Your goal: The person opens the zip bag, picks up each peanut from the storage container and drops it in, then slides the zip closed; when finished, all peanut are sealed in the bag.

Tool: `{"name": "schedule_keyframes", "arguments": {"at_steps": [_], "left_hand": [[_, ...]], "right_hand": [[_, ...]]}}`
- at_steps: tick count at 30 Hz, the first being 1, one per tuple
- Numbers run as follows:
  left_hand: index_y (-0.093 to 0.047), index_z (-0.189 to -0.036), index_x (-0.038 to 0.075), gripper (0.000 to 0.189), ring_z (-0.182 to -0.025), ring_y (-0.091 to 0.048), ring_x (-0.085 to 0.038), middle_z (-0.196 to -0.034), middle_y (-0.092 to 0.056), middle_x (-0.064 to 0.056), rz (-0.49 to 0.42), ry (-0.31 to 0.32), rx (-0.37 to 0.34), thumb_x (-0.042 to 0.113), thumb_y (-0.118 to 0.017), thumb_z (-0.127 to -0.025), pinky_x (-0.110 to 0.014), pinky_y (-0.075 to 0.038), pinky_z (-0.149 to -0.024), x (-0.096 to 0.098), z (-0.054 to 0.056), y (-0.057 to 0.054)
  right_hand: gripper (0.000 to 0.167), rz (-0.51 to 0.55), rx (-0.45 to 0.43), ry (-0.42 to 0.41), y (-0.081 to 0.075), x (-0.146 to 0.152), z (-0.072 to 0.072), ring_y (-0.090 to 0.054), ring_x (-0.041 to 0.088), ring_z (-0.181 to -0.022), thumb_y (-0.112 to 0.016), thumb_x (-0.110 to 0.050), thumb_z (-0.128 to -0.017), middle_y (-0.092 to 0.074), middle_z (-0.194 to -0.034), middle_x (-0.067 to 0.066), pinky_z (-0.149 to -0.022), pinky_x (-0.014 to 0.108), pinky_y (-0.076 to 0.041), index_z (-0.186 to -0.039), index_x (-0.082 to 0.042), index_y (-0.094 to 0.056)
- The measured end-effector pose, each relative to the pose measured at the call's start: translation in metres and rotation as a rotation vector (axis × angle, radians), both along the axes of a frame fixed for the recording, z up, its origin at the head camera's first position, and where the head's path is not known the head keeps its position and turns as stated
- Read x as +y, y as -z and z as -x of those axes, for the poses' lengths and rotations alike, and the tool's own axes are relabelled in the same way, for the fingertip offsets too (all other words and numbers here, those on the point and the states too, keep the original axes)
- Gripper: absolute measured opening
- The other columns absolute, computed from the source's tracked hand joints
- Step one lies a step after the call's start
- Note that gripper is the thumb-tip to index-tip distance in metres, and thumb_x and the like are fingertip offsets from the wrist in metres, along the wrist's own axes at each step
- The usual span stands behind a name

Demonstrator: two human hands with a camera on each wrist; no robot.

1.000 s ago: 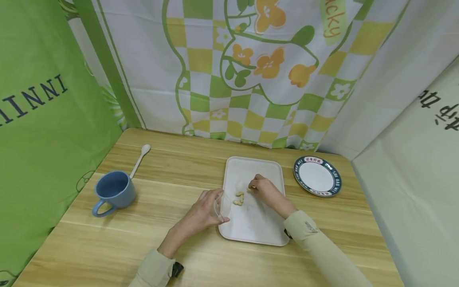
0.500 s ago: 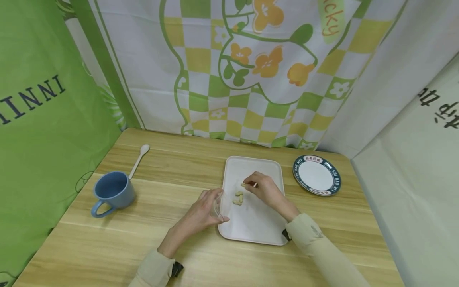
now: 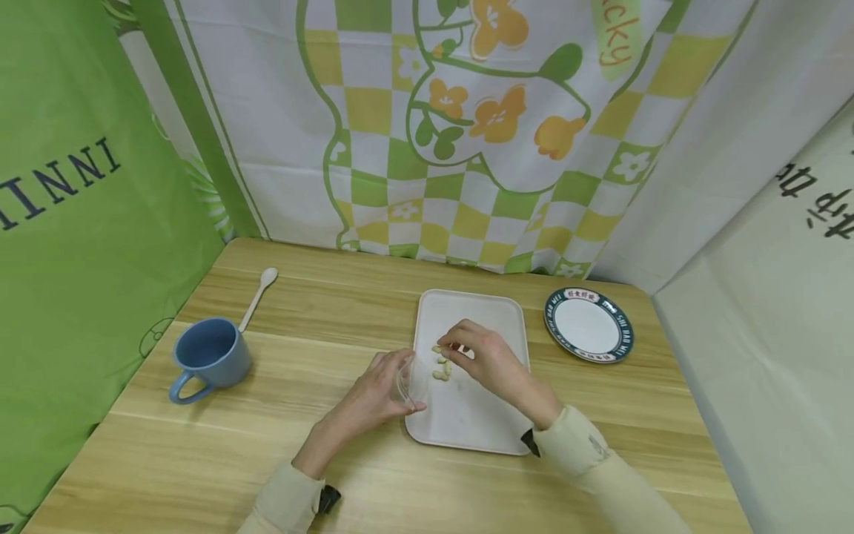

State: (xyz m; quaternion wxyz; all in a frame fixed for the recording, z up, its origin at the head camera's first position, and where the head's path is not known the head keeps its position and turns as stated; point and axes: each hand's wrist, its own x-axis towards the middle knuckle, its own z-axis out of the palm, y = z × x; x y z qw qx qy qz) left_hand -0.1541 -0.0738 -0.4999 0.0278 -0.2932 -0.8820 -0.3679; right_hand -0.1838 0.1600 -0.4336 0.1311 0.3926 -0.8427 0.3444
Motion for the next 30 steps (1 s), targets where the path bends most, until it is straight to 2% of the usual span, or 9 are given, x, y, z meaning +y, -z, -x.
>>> {"name": "schedule_keyframes", "arguments": {"at_steps": [13, 21, 30], "left_hand": [[-0.038, -0.14, 0.002, 0.085, -0.111, -0.046, -0.021, -0.114, -0.054, -0.007, -0.015, 0.021, -0.011, 0.035, -0.083, -0.075, -0.039, -0.05, -0.087, -0.002, -0.001, 0.002], [-0.038, -0.14, 0.002, 0.085, -0.114, -0.045, -0.02, -0.123, -0.052, -0.007, -0.015, 0.026, 0.002, 0.036, -0.081, -0.076, -0.039, -0.05, -0.089, -0.003, 0.0, 0.002], [-0.039, -0.137, 0.002, 0.083, -0.112, -0.046, -0.021, -0.123, -0.053, -0.009, -0.028, 0.028, 0.025, 0.037, -0.081, -0.076, -0.039, -0.051, -0.087, -0.003, -0.001, 0.001]], "right_hand": [[0.012, -0.045, 0.015, -0.063, -0.009, -0.015, -0.015, -0.061, 0.01, -0.078, -0.074, -0.005, -0.083, -0.068, -0.089, 0.0, -0.065, 0.022, -0.052, -0.094, -0.006, -0.071], [0.014, -0.077, 0.063, -0.081, -0.011, -0.021, -0.018, -0.063, 0.014, -0.078, -0.077, -0.005, -0.08, -0.068, -0.088, 0.0, -0.07, 0.019, -0.052, -0.092, -0.007, -0.07], [0.012, -0.172, 0.086, -0.079, -0.004, -0.028, -0.02, -0.062, 0.008, -0.081, -0.077, -0.01, -0.081, -0.067, -0.088, -0.003, -0.072, 0.017, -0.051, -0.092, -0.01, -0.071]]}}
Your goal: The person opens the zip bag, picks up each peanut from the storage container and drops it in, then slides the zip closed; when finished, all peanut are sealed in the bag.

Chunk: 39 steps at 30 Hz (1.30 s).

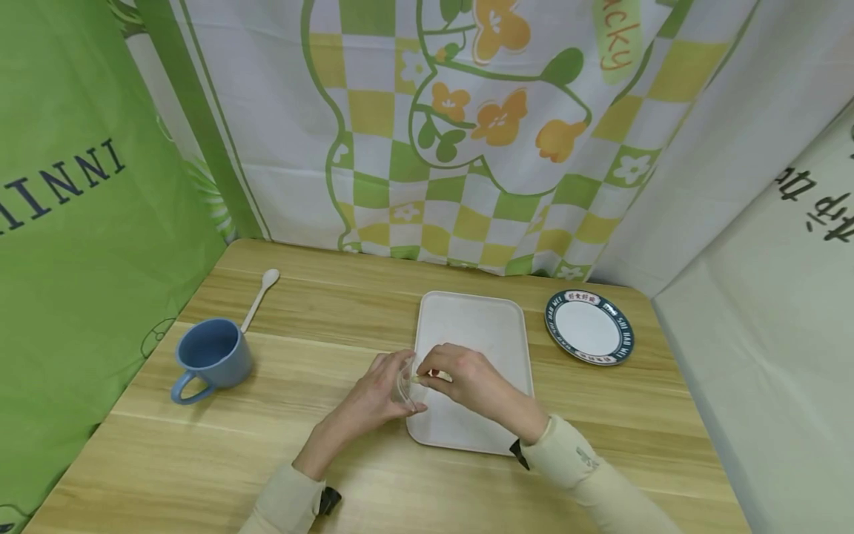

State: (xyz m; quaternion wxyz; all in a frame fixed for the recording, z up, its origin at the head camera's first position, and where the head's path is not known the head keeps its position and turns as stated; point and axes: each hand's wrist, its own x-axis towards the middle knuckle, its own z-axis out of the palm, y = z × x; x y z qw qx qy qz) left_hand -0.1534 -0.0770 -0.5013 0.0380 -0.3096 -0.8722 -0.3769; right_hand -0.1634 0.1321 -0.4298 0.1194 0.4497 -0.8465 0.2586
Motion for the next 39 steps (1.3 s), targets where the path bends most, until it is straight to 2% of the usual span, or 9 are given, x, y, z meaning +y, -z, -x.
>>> {"name": "schedule_keyframes", "arguments": {"at_steps": [11, 15, 19, 22, 25, 28, 31, 34, 39], "left_hand": [[-0.039, -0.138, 0.003, 0.084, -0.114, -0.047, -0.022, -0.127, -0.052, -0.011, -0.003, -0.003, 0.002, 0.035, -0.083, -0.074, -0.039, -0.051, -0.089, 0.002, 0.001, -0.001], [-0.039, -0.138, 0.004, 0.084, -0.114, -0.047, -0.022, -0.124, -0.053, -0.01, 0.003, -0.004, 0.016, 0.035, -0.083, -0.074, -0.037, -0.051, -0.088, 0.003, 0.002, 0.0], [-0.038, -0.138, 0.004, 0.085, -0.112, -0.046, -0.02, -0.117, -0.054, -0.008, 0.01, -0.003, 0.022, 0.034, -0.084, -0.074, -0.037, -0.051, -0.087, 0.002, 0.002, 0.0], [-0.038, -0.139, 0.003, 0.085, -0.112, -0.046, -0.02, -0.118, -0.054, -0.007, 0.016, -0.009, 0.02, 0.034, -0.084, -0.074, -0.037, -0.051, -0.087, 0.002, 0.001, 0.0], [-0.038, -0.139, 0.003, 0.086, -0.112, -0.047, -0.02, -0.119, -0.053, -0.007, 0.021, -0.019, 0.012, 0.033, -0.084, -0.073, -0.037, -0.05, -0.088, 0.002, 0.001, 0.0], [-0.039, -0.139, 0.003, 0.086, -0.111, -0.047, -0.021, -0.116, -0.054, -0.007, 0.021, -0.026, -0.002, 0.032, -0.085, -0.072, -0.037, -0.051, -0.088, 0.002, 0.0, -0.001], [-0.04, -0.138, 0.002, 0.086, -0.11, -0.047, -0.021, -0.111, -0.055, -0.006, 0.015, -0.027, -0.011, 0.032, -0.086, -0.071, -0.038, -0.051, -0.086, 0.002, -0.001, -0.001], [-0.04, -0.138, 0.003, 0.086, -0.11, -0.047, -0.021, -0.109, -0.055, -0.006, 0.016, -0.03, -0.012, 0.032, -0.086, -0.071, -0.038, -0.051, -0.086, 0.002, -0.001, -0.001], [-0.04, -0.139, 0.004, 0.086, -0.11, -0.047, -0.02, -0.108, -0.055, -0.005, 0.019, -0.033, -0.003, 0.033, -0.085, -0.071, -0.037, -0.051, -0.086, 0.003, -0.001, 0.0]], "right_hand": [[0.015, -0.072, 0.101, -0.019, 0.007, -0.005, 0.0, -0.063, 0.01, -0.083, -0.08, -0.008, -0.077, -0.067, -0.089, -0.003, -0.074, 0.022, -0.053, -0.089, -0.011, -0.072], [0.015, -0.072, 0.076, -0.016, 0.007, -0.002, 0.0, -0.063, 0.011, -0.087, -0.079, -0.007, -0.079, -0.067, -0.092, -0.002, -0.076, 0.022, -0.053, -0.092, -0.01, -0.071], [0.011, -0.009, 0.017, 0.017, 0.004, 0.006, 0.004, -0.062, 0.01, -0.087, -0.074, -0.006, -0.083, -0.066, -0.094, -0.002, -0.074, 0.022, -0.053, -0.093, -0.01, -0.071], [0.01, 0.06, -0.017, 0.07, 0.003, 0.015, 0.012, -0.062, 0.01, -0.084, -0.073, -0.004, -0.084, -0.067, -0.093, -0.001, -0.071, 0.025, -0.054, -0.092, -0.01, -0.071], [0.009, 0.083, -0.042, 0.15, 0.008, 0.023, 0.022, -0.061, 0.011, -0.08, -0.072, -0.003, -0.084, -0.067, -0.09, 0.0, -0.068, 0.027, -0.053, -0.092, -0.009, -0.071], [0.009, 0.034, -0.094, 0.226, 0.016, 0.03, 0.03, -0.062, 0.014, -0.078, -0.072, -0.004, -0.085, -0.067, -0.089, 0.0, -0.067, 0.028, -0.052, -0.092, -0.008, -0.072], [0.01, -0.061, -0.159, 0.273, 0.025, 0.033, 0.034, -0.063, 0.016, -0.08, -0.072, -0.004, -0.085, -0.067, -0.09, 0.002, -0.067, 0.029, -0.052, -0.094, -0.007, -0.073], [0.012, -0.143, -0.193, 0.291, 0.035, 0.035, 0.038, -0.063, 0.017, -0.081, -0.072, -0.004, -0.084, -0.067, -0.092, 0.004, -0.067, 0.029, -0.053, -0.096, -0.007, -0.073], [0.014, -0.201, -0.213, 0.308, 0.047, 0.034, 0.045, -0.063, 0.018, -0.078, -0.073, -0.003, -0.083, -0.067, -0.089, 0.005, -0.066, 0.03, -0.053, -0.097, -0.005, -0.073]]}}
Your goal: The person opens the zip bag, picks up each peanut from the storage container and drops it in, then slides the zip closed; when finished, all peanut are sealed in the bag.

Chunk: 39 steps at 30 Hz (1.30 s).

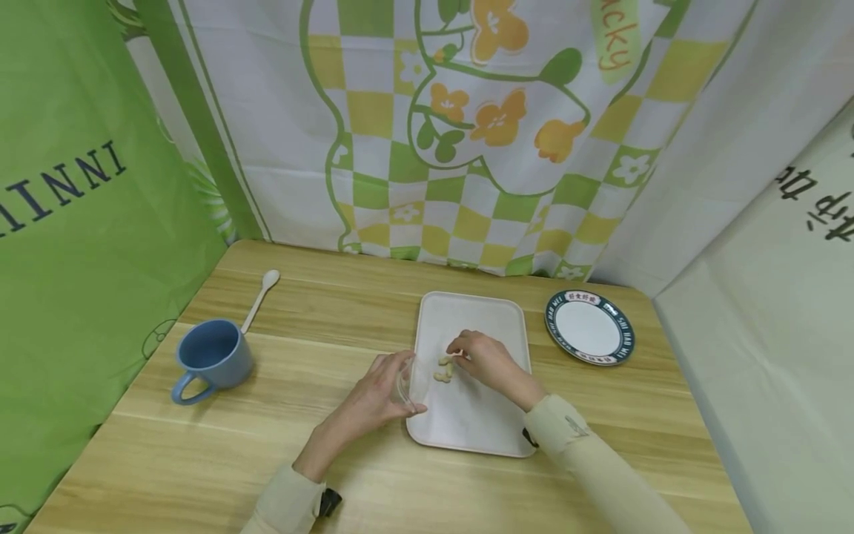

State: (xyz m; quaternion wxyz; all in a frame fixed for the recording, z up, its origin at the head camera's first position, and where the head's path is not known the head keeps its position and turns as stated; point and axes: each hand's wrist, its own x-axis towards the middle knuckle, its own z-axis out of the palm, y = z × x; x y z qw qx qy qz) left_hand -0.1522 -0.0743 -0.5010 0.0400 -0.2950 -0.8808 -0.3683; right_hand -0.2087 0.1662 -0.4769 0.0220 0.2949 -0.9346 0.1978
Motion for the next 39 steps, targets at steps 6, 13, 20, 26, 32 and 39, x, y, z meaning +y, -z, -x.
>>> {"name": "schedule_keyframes", "arguments": {"at_steps": [6, 13, 20, 26, 32, 39], "left_hand": [[-0.039, -0.139, 0.004, 0.086, -0.11, -0.047, -0.02, -0.107, -0.055, -0.004, 0.0, 0.008, -0.005, 0.034, -0.084, -0.072, -0.037, -0.051, -0.085, -0.001, 0.0, 0.001], [-0.039, -0.139, 0.004, 0.086, -0.11, -0.047, -0.02, -0.11, -0.055, -0.004, 0.0, 0.009, -0.006, 0.034, -0.084, -0.073, -0.036, -0.051, -0.086, -0.001, 0.0, 0.002], [-0.039, -0.139, 0.006, 0.087, -0.109, -0.047, -0.019, -0.111, -0.055, -0.003, 0.003, -0.001, 0.03, 0.035, -0.085, -0.071, -0.035, -0.052, -0.085, 0.0, 0.001, 0.003], [-0.04, -0.138, 0.005, 0.086, -0.11, -0.047, -0.02, -0.115, -0.055, -0.005, 0.002, 0.006, 0.027, 0.035, -0.085, -0.071, -0.036, -0.051, -0.086, -0.001, 0.002, 0.002], [-0.039, -0.139, 0.007, 0.085, -0.109, -0.048, -0.02, -0.107, -0.056, -0.002, 0.004, 0.007, 0.025, 0.034, -0.084, -0.072, -0.036, -0.05, -0.085, -0.002, 0.002, 0.002], [-0.039, -0.139, 0.006, 0.085, -0.108, -0.047, -0.02, -0.106, -0.057, -0.003, 0.001, 0.01, 0.019, 0.033, -0.085, -0.072, -0.036, -0.05, -0.085, -0.002, 0.002, 0.003]], "right_hand": [[0.016, -0.062, -0.041, 0.023, 0.007, -0.006, 0.005, -0.063, 0.019, -0.08, -0.072, -0.007, -0.084, -0.067, -0.09, 0.006, -0.065, 0.034, -0.053, -0.1, -0.005, -0.073], [0.012, -0.101, -0.022, 0.025, 0.014, -0.011, 0.006, -0.06, 0.018, -0.075, -0.073, -0.009, -0.084, -0.063, -0.083, 0.003, -0.063, 0.034, -0.052, -0.096, -0.006, -0.074], [0.009, -0.087, -0.005, 0.014, 0.019, -0.012, 0.006, -0.058, 0.016, -0.071, -0.074, -0.01, -0.084, -0.062, -0.08, 0.003, -0.061, 0.032, -0.051, -0.091, -0.006, -0.074], [0.007, -0.063, -0.064, 0.065, 0.017, -0.013, 0.004, -0.055, 0.014, -0.069, -0.075, -0.011, -0.083, -0.059, -0.077, 0.002, -0.059, 0.031, -0.049, -0.088, -0.007, -0.071], [0.009, -0.075, -0.137, 0.112, 0.017, -0.012, 0.005, -0.056, 0.013, -0.07, -0.073, -0.01, -0.085, -0.061, -0.079, 0.002, -0.063, 0.033, -0.051, -0.094, -0.006, -0.072], [0.01, -0.05, -0.201, 0.118, 0.019, -0.011, 0.007, -0.053, 0.013, -0.07, -0.072, -0.007, -0.086, -0.059, -0.078, 0.002, -0.063, 0.032, -0.049, -0.095, -0.004, -0.072]]}}
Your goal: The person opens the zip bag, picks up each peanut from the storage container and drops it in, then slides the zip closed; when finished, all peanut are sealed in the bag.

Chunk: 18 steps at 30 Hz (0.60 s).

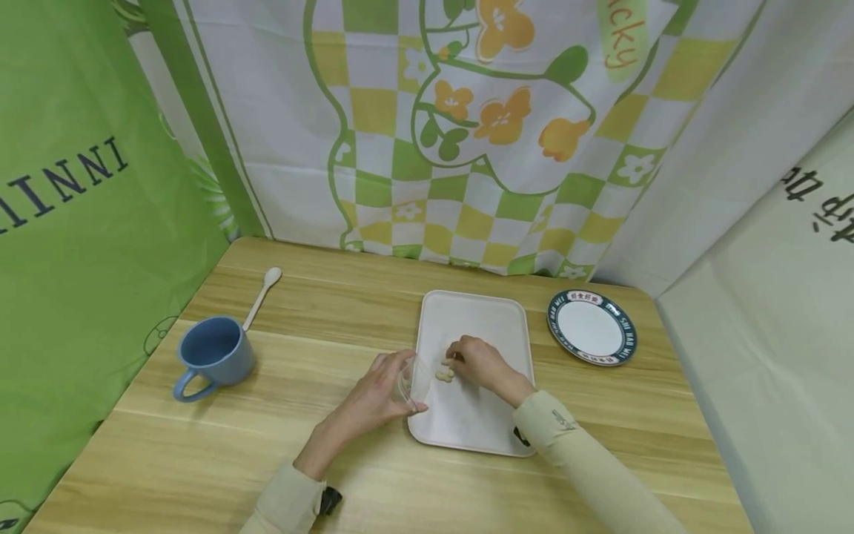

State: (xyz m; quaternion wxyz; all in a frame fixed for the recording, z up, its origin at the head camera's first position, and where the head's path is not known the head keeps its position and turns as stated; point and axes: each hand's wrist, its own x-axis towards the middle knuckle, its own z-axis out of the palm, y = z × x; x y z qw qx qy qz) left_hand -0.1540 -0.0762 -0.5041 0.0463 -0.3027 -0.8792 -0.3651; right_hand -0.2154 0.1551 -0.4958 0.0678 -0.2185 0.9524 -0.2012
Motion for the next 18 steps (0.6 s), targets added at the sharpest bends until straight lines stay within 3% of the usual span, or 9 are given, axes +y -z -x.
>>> {"name": "schedule_keyframes", "arguments": {"at_steps": [5, 18], "left_hand": [[-0.039, -0.139, 0.006, 0.085, -0.109, -0.047, -0.02, -0.106, -0.057, -0.003, 0.002, 0.0, -0.002, 0.034, -0.084, -0.073, -0.036, -0.05, -0.084, 0.0002, 0.0001, -0.0005], [-0.04, -0.137, 0.006, 0.084, -0.109, -0.048, -0.022, -0.114, -0.057, -0.008, -0.001, -0.008, 0.013, 0.033, -0.085, -0.072, -0.038, -0.051, -0.086, 0.0008, 0.0002, 0.0001]], "right_hand": [[0.004, 0.009, 0.004, -0.004, 0.0004, 0.0013, -0.0007, -0.049, 0.013, -0.067, -0.073, -0.008, -0.085, -0.054, -0.074, 0.0, -0.06, 0.03, -0.046, -0.086, -0.007, -0.069], [0.016, 0.0, 0.055, -0.001, 0.0036, 0.002, -0.0039, -0.047, 0.012, -0.064, -0.073, -0.01, -0.085, -0.05, -0.069, -0.003, -0.056, 0.029, -0.043, -0.076, -0.011, -0.06]]}}
